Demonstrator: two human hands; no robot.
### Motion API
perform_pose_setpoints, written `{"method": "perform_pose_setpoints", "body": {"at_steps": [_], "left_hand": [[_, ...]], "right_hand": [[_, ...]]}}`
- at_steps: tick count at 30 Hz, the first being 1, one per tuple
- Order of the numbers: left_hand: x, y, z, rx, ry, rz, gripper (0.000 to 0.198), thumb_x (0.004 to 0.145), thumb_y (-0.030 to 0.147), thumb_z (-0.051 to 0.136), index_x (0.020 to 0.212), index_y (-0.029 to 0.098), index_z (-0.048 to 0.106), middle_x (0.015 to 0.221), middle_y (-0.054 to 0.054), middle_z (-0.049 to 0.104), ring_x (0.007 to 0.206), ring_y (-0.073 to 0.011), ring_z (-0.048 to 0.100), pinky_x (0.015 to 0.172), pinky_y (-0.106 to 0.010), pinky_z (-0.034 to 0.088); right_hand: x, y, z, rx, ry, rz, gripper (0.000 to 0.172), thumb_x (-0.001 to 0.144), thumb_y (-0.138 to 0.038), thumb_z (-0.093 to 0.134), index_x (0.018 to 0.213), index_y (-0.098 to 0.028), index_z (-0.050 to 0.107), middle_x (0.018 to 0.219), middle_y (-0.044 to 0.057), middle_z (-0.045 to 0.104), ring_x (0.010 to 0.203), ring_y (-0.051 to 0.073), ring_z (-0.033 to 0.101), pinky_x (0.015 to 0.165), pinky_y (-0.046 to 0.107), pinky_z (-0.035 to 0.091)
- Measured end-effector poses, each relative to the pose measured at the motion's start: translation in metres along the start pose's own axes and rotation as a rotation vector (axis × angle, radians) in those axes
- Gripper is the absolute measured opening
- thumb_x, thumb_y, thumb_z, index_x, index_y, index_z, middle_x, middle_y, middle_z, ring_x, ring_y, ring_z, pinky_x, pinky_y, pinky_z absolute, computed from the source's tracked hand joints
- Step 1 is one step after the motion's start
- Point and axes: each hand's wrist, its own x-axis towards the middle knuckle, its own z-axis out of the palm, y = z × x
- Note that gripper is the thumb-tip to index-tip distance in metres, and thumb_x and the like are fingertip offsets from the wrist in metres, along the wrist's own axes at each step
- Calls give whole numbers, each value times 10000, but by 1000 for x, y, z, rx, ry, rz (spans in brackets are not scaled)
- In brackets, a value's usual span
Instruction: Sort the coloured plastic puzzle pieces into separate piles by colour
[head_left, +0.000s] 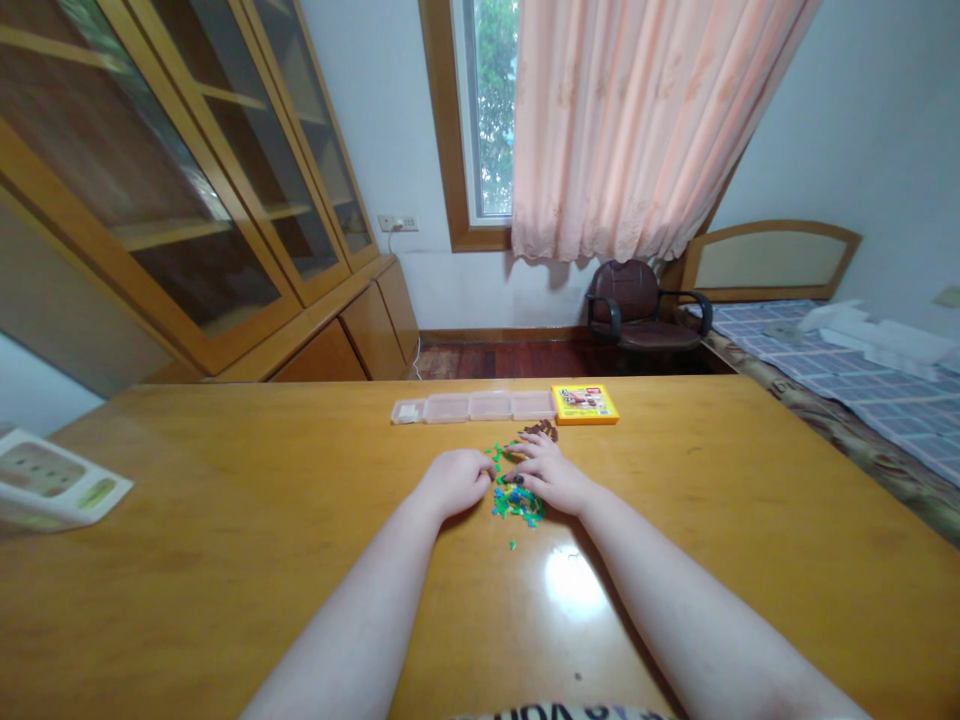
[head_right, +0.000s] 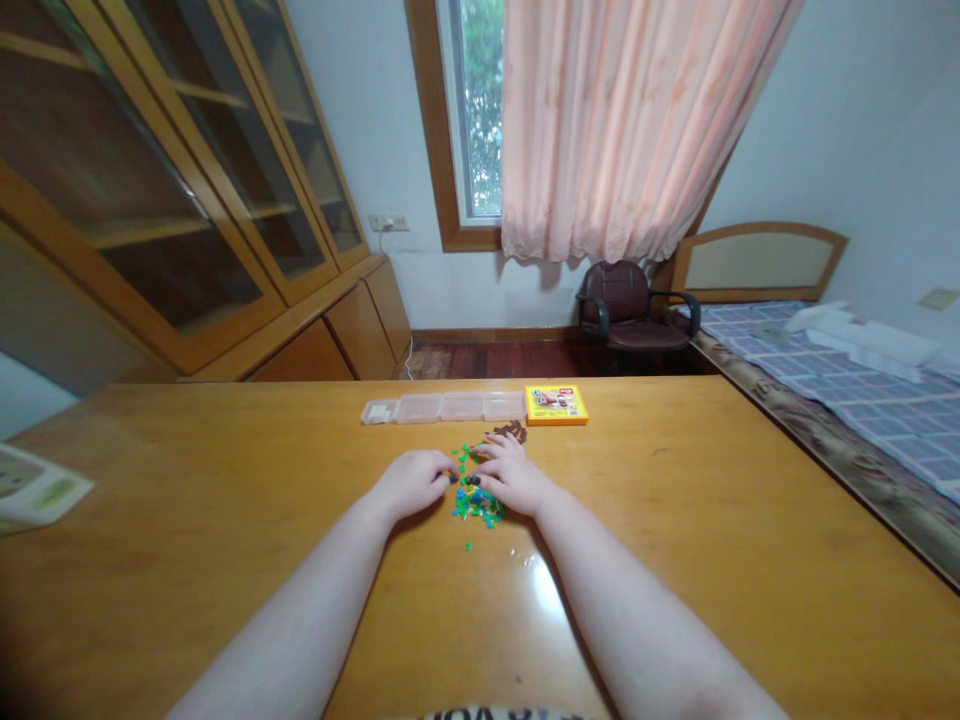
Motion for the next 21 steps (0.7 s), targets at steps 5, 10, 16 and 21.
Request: {"method": "perform_pose_setpoints", "body": {"at_steps": [5, 10, 16, 21], "left_hand": [[-1, 1, 1, -24, -43, 46, 303, 748, 202, 477, 911, 282, 720, 940, 0, 720, 880, -188, 641, 806, -279, 466], [-1, 3, 1, -51, -70, 45, 353, 750, 203, 473, 1001, 293, 704, 1012, 7, 712, 942, -181, 633, 848, -270, 459], [-1, 6, 2, -75, -89, 125, 375, 741, 194, 475, 1016, 314, 698, 1017, 22, 711, 937, -181, 633, 832, -262, 460], [1, 3, 4, -20, -83, 47, 367, 759, 219, 479, 1048, 313, 685, 1046, 5, 703, 951, -193, 634, 837, -278, 461]], "right_hand": [[1, -1, 0, -90, 53, 130, 337, 917, -403, 402, 1075, -290, 678, 1355, 61, 484, 1316, 309, 268, 1065, 599, 110], [0, 3, 0, -25, 96, 64, 344, 920, -379, 392, 945, -273, 718, 1261, 47, 563, 1278, 281, 328, 1068, 566, 159], [1, 6, 2, 14, 161, 7, 346, 915, -363, 406, 851, -254, 728, 1162, 38, 625, 1223, 268, 394, 1057, 535, 219], [1, 7, 1, 19, 167, -14, 340, 916, -360, 415, 841, -256, 730, 1144, 36, 635, 1217, 259, 405, 1057, 518, 237]]}}
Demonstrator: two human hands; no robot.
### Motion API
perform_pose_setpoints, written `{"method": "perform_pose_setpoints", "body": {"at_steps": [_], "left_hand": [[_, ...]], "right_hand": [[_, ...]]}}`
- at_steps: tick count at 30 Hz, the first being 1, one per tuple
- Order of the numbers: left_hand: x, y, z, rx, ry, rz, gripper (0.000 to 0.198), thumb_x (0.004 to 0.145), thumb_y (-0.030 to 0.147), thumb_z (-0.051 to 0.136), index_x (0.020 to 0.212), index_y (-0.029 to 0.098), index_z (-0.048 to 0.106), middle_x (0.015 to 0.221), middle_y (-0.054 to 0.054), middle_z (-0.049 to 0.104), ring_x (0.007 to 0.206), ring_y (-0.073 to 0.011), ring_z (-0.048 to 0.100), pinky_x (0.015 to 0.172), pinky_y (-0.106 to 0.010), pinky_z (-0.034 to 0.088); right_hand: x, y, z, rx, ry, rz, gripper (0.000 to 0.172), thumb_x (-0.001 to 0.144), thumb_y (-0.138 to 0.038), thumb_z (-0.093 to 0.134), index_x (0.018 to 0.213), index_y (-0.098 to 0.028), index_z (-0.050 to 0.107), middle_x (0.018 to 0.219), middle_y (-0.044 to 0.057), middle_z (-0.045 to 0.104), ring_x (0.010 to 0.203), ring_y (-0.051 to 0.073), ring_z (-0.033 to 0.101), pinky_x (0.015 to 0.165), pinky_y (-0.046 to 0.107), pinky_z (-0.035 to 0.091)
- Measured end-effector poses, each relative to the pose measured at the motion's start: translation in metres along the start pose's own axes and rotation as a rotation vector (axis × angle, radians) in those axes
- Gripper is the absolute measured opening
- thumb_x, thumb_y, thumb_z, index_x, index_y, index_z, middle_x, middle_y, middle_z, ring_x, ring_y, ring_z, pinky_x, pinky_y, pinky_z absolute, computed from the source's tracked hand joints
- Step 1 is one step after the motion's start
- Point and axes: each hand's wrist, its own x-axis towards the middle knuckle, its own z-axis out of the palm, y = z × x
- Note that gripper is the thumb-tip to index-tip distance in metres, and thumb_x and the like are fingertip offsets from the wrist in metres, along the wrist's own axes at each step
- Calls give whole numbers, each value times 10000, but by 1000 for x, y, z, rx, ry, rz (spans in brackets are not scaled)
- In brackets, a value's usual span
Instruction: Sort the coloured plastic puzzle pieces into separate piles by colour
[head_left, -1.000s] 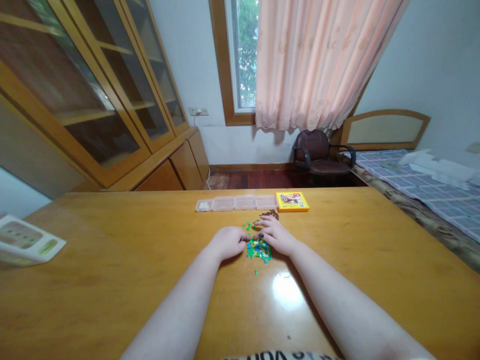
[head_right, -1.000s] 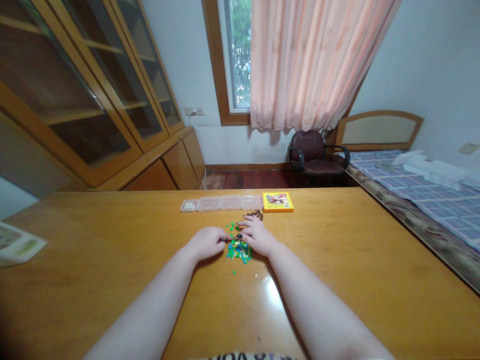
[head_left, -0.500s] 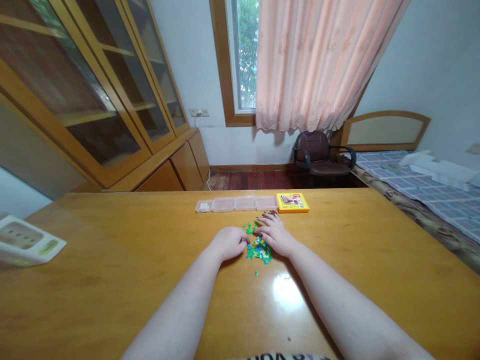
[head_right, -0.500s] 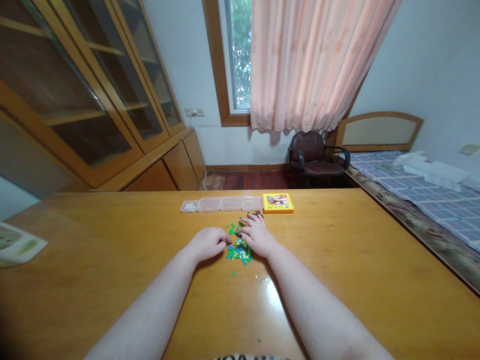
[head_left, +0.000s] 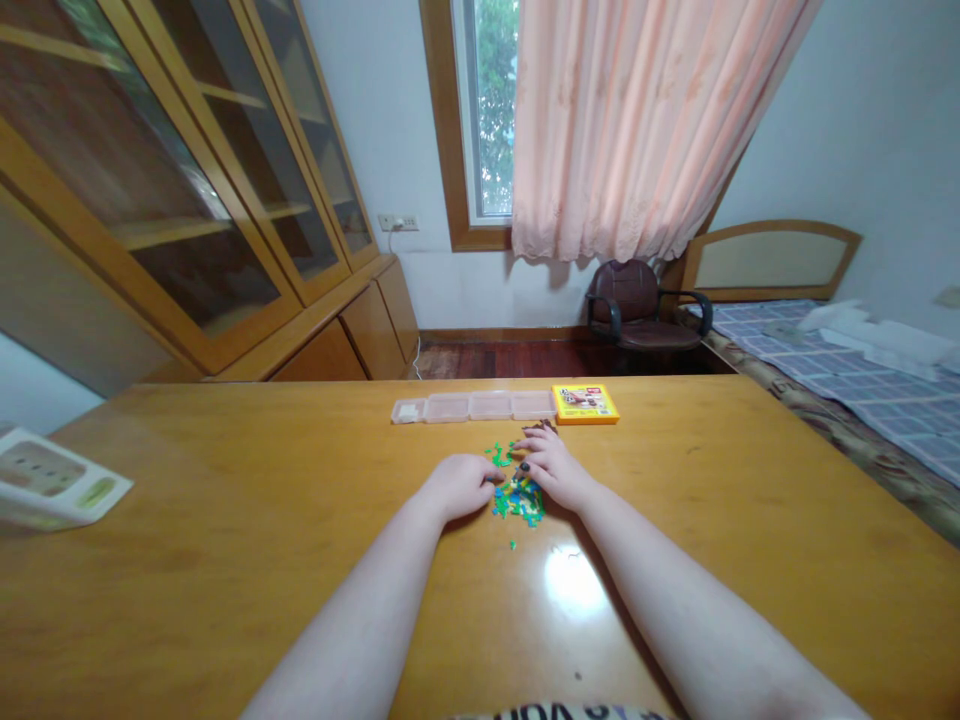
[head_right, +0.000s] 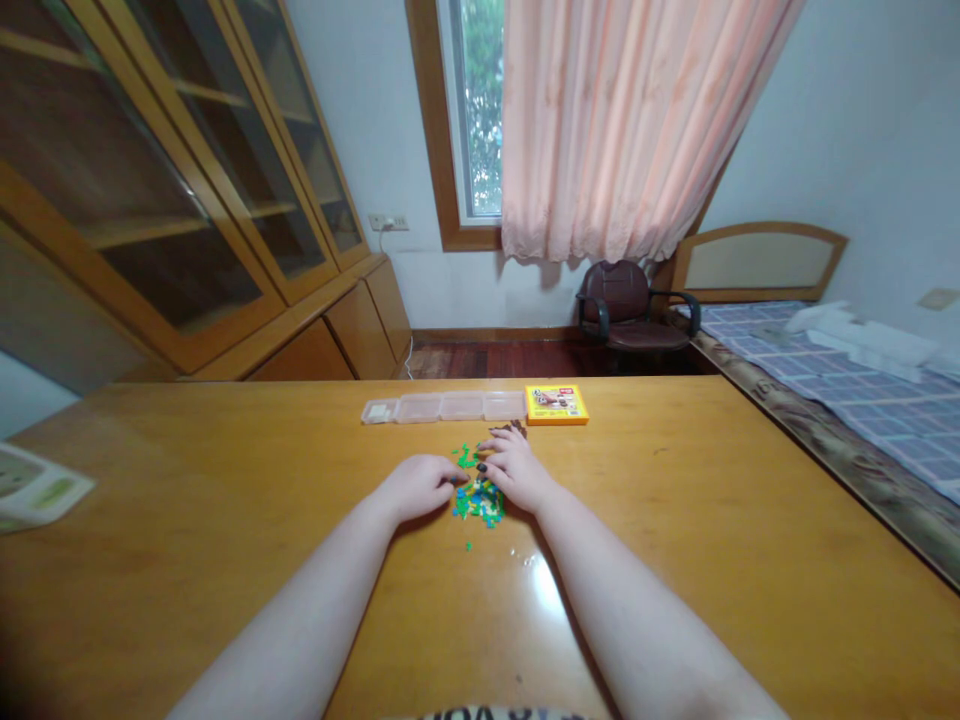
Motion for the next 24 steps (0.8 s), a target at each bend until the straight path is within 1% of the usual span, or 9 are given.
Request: {"method": "perform_pose_setpoints", "body": {"at_steps": [3, 6, 8, 10, 13, 16, 20, 22, 24], "left_hand": [[0, -1, -1, 5, 22, -31, 372, 762, 219, 477, 1062, 307, 679, 1070, 4, 695, 969, -192, 627, 851, -279, 457], [-2, 0, -3, -16, 34, 46, 354, 762, 200, 461, 998, 298, 705, 1006, 11, 710, 930, -177, 629, 838, -262, 453], [-3, 1, -5, -18, 17, 106, 342, 753, 196, 465, 960, 297, 717, 962, 11, 716, 899, -174, 630, 818, -254, 452], [-5, 2, -6, -8, -12, 130, 334, 740, 203, 483, 956, 304, 717, 938, 9, 717, 879, -180, 630, 798, -254, 450], [-6, 1, -8, 0, -35, 103, 346, 734, 211, 494, 987, 321, 702, 938, 11, 715, 866, -186, 632, 784, -256, 446], [-7, 1, -11, 1, -26, 77, 365, 736, 215, 488, 1018, 334, 688, 954, 14, 711, 871, -188, 629, 776, -257, 441], [-9, 4, -13, 14, -27, 125, 337, 746, 244, 482, 988, 331, 700, 909, 12, 711, 833, -185, 625, 735, -252, 437], [-10, 5, -12, 31, -58, 150, 316, 752, 278, 487, 973, 340, 705, 863, 13, 712, 790, -186, 628, 691, -252, 436], [-10, 5, -11, 43, -89, 142, 329, 756, 310, 494, 1016, 364, 689, 848, 15, 715, 765, -192, 633, 663, -256, 438]], "right_hand": [[0, 0, 0, 2, -12, 6, 325, 914, -358, 426, 856, -257, 729, 1151, 35, 633, 1222, 261, 400, 1053, 517, 243], [0, 1, 0, 1, -4, 3, 325, 915, -351, 421, 862, -263, 730, 1144, 34, 636, 1217, 262, 407, 1052, 519, 245], [0, 1, 0, -4, 11, 0, 331, 919, -346, 412, 875, -265, 730, 1136, 34, 639, 1206, 258, 418, 1053, 515, 247], [0, 2, 1, -11, 29, 1, 344, 924, -343, 397, 890, -266, 730, 1127, 36, 643, 1192, 253, 431, 1051, 511, 250], [0, 3, 1, -14, 44, 6, 365, 930, -347, 376, 902, -272, 732, 1122, 39, 647, 1182, 251, 438, 1047, 513, 254], [0, 4, 2, -18, 55, 13, 371, 932, -356, 368, 921, -272, 730, 1121, 38, 648, 1185, 257, 434, 1047, 517, 254], [0, 4, 2, -17, 67, 0, 377, 933, -358, 364, 928, -259, 728, 1115, 43, 653, 1176, 254, 442, 1047, 507, 261], [-1, 5, 2, -15, 69, -2, 376, 933, -356, 366, 926, -253, 727, 1113, 44, 654, 1176, 251, 442, 1048, 499, 263], [-1, 6, 3, -12, 72, -1, 369, 933, -351, 370, 939, -248, 724, 1113, 43, 655, 1180, 252, 438, 1047, 497, 265]]}}
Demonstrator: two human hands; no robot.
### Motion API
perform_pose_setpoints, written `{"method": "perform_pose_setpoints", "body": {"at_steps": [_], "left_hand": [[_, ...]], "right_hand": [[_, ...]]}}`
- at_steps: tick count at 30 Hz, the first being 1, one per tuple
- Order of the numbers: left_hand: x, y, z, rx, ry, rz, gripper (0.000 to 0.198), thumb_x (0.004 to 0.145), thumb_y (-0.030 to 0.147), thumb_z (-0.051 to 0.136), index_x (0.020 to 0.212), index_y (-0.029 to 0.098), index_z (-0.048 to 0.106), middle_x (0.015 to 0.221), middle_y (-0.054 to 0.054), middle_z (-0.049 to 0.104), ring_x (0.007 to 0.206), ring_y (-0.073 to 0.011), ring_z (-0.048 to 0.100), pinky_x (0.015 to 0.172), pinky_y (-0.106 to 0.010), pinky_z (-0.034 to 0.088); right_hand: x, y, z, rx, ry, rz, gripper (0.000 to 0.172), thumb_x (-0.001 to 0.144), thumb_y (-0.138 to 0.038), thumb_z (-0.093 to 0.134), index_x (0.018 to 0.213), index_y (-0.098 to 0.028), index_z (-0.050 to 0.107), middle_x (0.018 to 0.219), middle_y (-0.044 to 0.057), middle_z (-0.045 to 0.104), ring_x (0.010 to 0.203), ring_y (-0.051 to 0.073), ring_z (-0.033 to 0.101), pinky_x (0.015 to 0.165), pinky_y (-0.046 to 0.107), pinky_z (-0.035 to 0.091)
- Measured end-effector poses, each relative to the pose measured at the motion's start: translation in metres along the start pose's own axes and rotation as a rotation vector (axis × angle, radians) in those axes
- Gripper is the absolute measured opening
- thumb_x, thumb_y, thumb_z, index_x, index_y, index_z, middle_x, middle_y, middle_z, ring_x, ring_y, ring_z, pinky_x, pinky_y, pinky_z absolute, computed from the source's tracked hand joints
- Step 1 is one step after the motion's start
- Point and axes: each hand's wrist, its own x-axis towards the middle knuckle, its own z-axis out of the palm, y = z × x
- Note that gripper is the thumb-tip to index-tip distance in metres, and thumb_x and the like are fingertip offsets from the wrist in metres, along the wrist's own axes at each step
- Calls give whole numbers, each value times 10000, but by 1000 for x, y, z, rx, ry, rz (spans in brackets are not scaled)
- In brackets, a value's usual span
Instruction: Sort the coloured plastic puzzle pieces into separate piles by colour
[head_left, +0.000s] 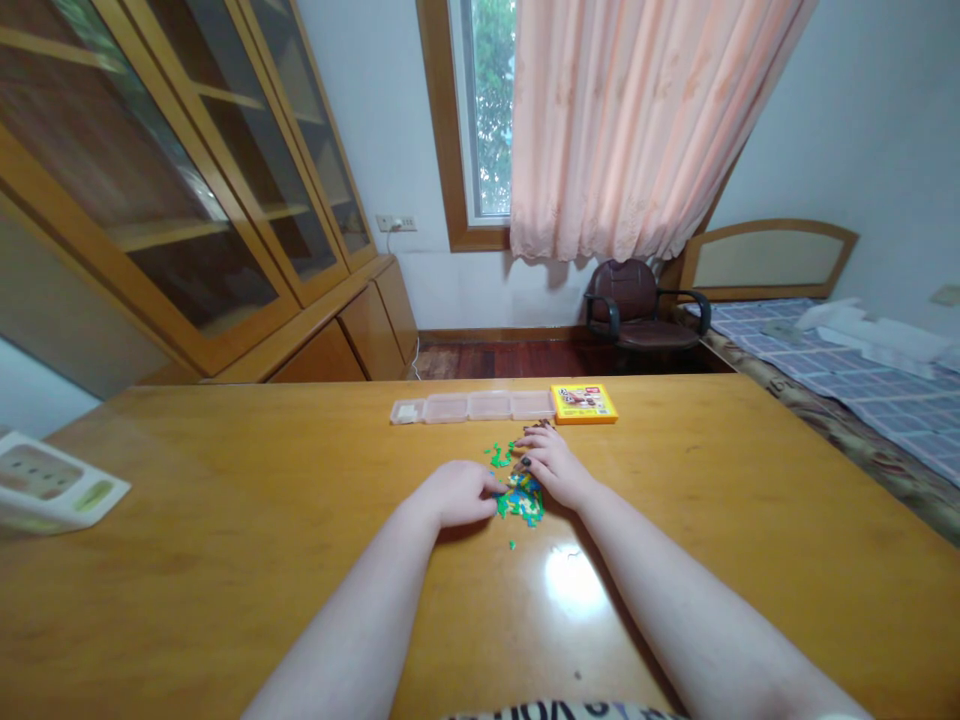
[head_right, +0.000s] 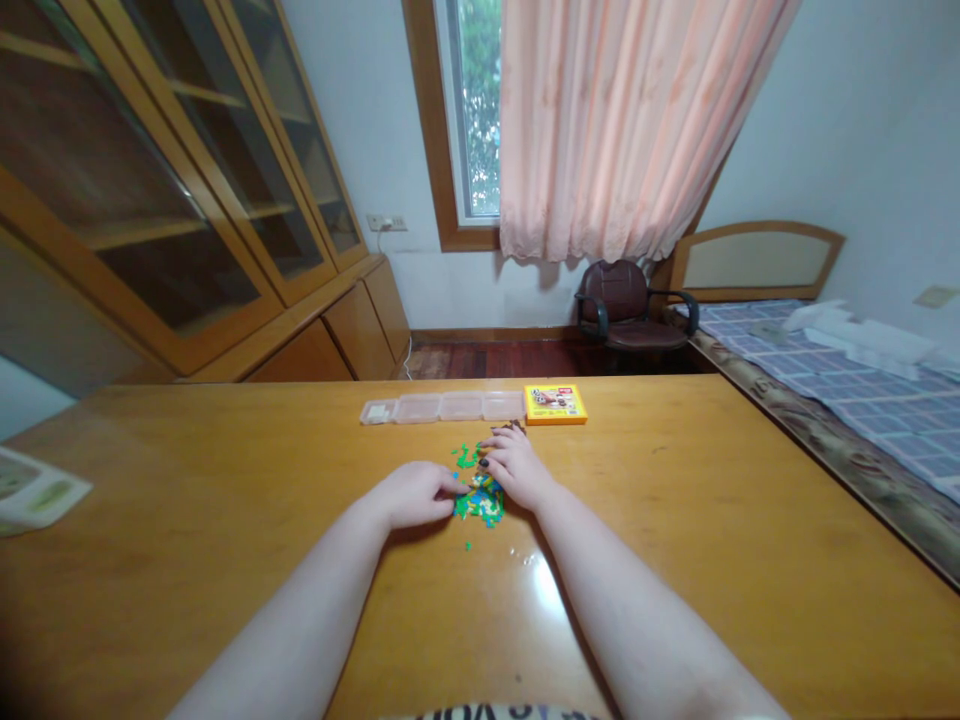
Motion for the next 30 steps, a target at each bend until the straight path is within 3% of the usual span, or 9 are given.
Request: {"method": "perform_pose_setpoints", "body": {"at_steps": [8, 11, 15, 19, 30], "left_hand": [[3, -6, 4, 6, -24, -144, 513, 747, 339, 510, 1258, 382, 530, 1067, 6, 694, 920, -231, 645, 774, -296, 474], [4, -6, 3, 9, 18, -190, 514, 763, 319, 491, 1275, 358, 519, 1105, -4, 680, 944, -233, 640, 801, -308, 476], [3, -4, -2, 46, 115, -178, 406, 775, 258, 458, 1134, 320, 636, 1056, -11, 693, 927, -214, 634, 796, -296, 467], [0, -4, -3, 65, 69, -122, 301, 756, 259, 479, 934, 312, 715, 925, -3, 714, 865, -206, 635, 765, -286, 464], [9, -3, 11, 58, 40, -231, 485, 779, 332, 497, 1262, 346, 534, 1071, -38, 694, 932, -262, 651, 791, -349, 493]], "right_hand": [[0, 3, 1, 11, 9, -16, 358, 933, -346, 376, 945, -242, 718, 1096, 51, 659, 1169, 266, 447, 1033, 526, 275], [0, 3, 1, 11, 16, -18, 358, 935, -341, 373, 928, -247, 719, 1095, 47, 661, 1172, 266, 448, 1038, 534, 267], [0, 2, 1, 6, 10, -2, 354, 934, -336, 375, 924, -255, 720, 1102, 39, 659, 1173, 266, 448, 1043, 542, 256], [1, 1, 1, 9, 11, 3, 356, 935, -334, 373, 936, -256, 721, 1095, 42, 663, 1168, 260, 451, 1036, 528, 271], [1, 1, 1, 1, 17, -4, 341, 929, -335, 391, 932, -241, 718, 1088, 54, 665, 1167, 260, 455, 1031, 525, 284]]}}
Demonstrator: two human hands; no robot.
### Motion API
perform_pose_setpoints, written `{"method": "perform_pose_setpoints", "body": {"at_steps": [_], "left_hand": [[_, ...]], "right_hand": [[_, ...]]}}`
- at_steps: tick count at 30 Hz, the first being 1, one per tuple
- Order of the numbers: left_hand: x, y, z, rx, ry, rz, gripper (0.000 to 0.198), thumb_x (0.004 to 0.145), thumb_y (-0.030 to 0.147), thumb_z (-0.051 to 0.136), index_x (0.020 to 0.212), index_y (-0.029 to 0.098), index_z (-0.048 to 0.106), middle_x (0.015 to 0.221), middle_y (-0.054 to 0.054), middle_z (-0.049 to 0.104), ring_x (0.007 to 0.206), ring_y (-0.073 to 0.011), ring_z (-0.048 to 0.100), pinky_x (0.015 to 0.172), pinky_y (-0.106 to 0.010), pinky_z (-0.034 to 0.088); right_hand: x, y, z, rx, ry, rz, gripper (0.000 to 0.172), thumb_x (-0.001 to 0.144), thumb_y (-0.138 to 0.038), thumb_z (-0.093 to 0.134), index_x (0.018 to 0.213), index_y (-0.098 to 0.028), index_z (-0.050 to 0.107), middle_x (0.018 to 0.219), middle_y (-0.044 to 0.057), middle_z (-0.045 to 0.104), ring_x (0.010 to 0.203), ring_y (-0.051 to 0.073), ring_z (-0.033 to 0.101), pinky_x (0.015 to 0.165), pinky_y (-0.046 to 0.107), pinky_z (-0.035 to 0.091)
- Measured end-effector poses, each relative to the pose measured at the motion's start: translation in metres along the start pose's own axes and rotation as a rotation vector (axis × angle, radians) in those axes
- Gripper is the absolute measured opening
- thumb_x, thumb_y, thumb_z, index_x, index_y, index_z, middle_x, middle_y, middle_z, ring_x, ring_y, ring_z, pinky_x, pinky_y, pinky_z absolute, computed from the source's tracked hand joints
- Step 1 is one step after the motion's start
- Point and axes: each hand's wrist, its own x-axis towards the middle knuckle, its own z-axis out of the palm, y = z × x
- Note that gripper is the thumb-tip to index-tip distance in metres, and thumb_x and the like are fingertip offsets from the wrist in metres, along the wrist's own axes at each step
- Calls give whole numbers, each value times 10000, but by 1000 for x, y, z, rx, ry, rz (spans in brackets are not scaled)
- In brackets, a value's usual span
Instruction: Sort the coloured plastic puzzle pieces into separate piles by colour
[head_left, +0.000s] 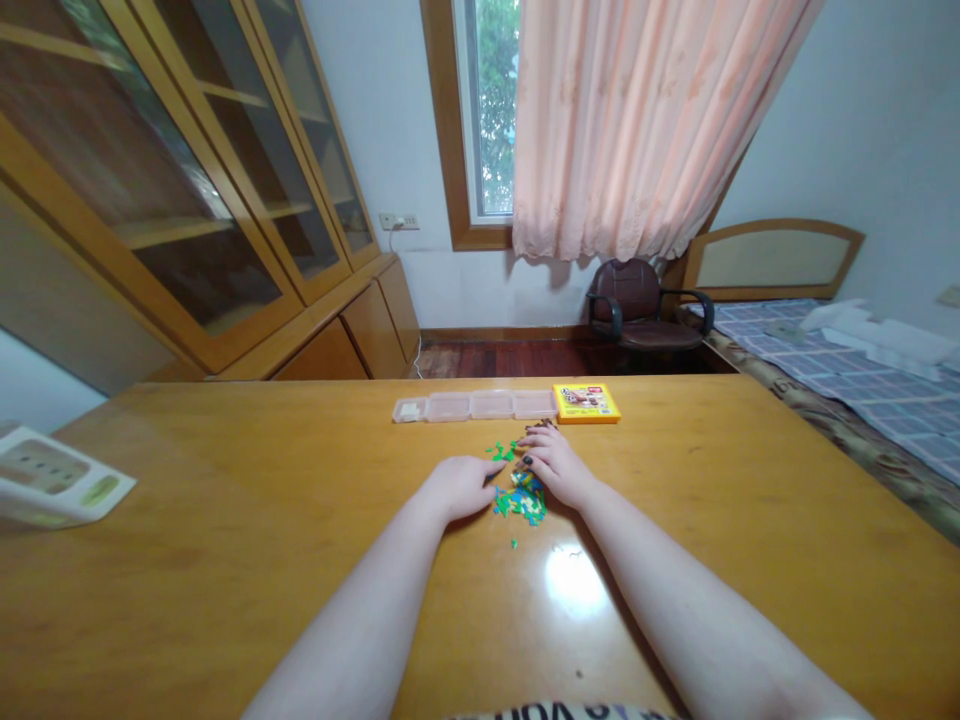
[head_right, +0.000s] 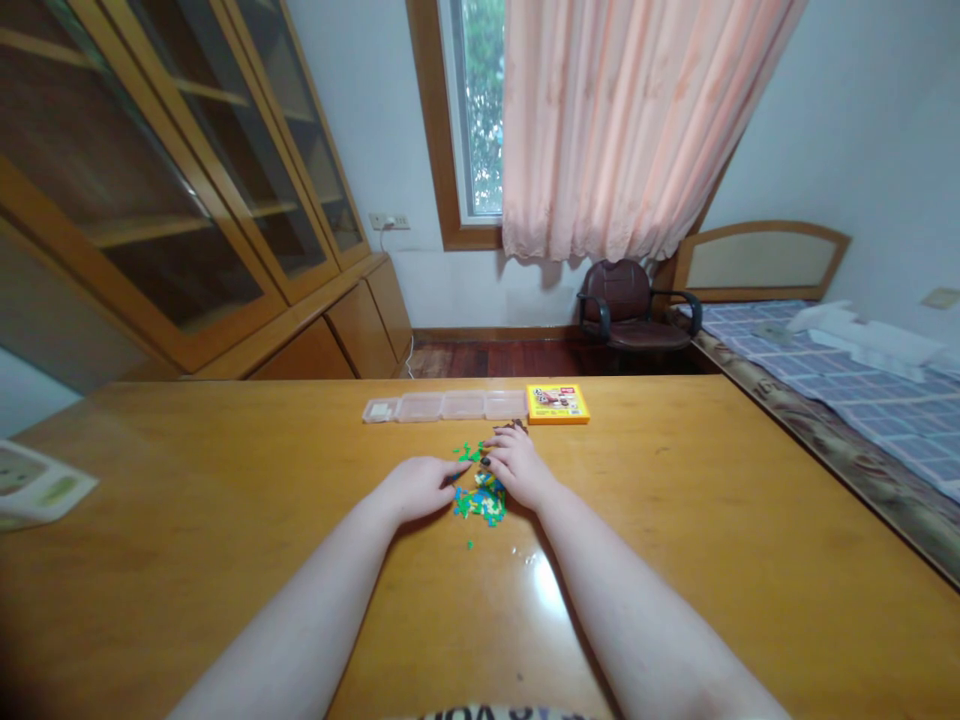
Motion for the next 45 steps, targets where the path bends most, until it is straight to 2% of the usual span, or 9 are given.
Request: {"method": "perform_pose_setpoints", "body": {"at_steps": [3, 6, 10, 13, 17, 22, 26, 33, 45], "left_hand": [[2, 4, 1, 15, 24, -41, 495, 797, 296, 470, 1290, 311, 512, 1088, -65, 685, 936, -265, 651, 797, -358, 494], [2, 7, -1, 11, 74, -6, 481, 804, 259, 455, 1278, 313, 521, 1110, -54, 676, 950, -248, 644, 811, -342, 485], [-1, 10, -6, 14, 71, 103, 327, 805, 245, 446, 1030, 308, 674, 986, -22, 710, 890, -222, 646, 773, -301, 478], [-2, 12, -5, -1, 57, 188, 292, 796, 228, 450, 943, 298, 692, 949, -3, 714, 871, -202, 640, 752, -271, 468], [0, 10, -2, 5, 49, 196, 301, 783, 226, 456, 957, 304, 688, 950, 5, 714, 861, -200, 636, 734, -268, 466], [0, 7, -3, -22, 38, 140, 321, 787, 247, 453, 994, 314, 689, 968, 5, 714, 897, -195, 630, 782, -267, 462], [-1, 8, -5, -46, 58, 124, 338, 785, 237, 448, 1014, 312, 685, 990, 4, 711, 911, -197, 632, 795, -278, 464], [-2, 11, -4, -50, 34, 194, 351, 784, 206, 461, 1035, 324, 676, 992, 9, 708, 917, -186, 629, 824, -268, 457], [-1, 7, -3, -40, 17, 144, 335, 790, 250, 477, 1051, 337, 669, 1015, 10, 705, 940, -193, 626, 832, -273, 459]], "right_hand": [[-1, 1, 1, 0, -16, -6, 335, 928, -331, 398, 920, -241, 720, 1084, 54, 666, 1166, 258, 454, 1031, 519, 290], [-1, 1, 1, 11, -45, -8, 322, 923, -324, 410, 914, -248, 722, 1085, 49, 663, 1176, 256, 444, 1029, 516, 294], [-1, 0, 1, 5, -52, 11, 306, 913, -311, 429, 875, -252, 728, 1082, 39, 665, 1182, 263, 441, 1029, 526, 285], [0, 0, 0, -8, -11, 26, 346, 920, -296, 407, 809, -255, 732, 1033, 35, 681, 1150, 254, 469, 1024, 522, 287], [1, 2, -1, 14, 24, 17, 364, 920, -288, 400, 775, -254, 732, 1000, 37, 687, 1122, 241, 492, 1014, 504, 306], [-1, 1, 0, 50, -49, 12, 321, 899, -289, 445, 755, -256, 730, 1034, 31, 674, 1170, 248, 456, 1026, 500, 296], [-1, 1, 0, 40, -35, 23, 365, 909, -279, 422, 706, -254, 725, 1006, 26, 681, 1155, 246, 464, 1024, 496, 297], [0, 1, -1, 27, -23, -5, 376, 926, -301, 394, 771, -267, 734, 1023, 29, 674, 1145, 237, 471, 1022, 483, 304], [0, 1, -1, 57, -15, -47, 366, 927, -335, 391, 820, -252, 731, 1006, 48, 678, 1126, 242, 488, 1011, 487, 322]]}}
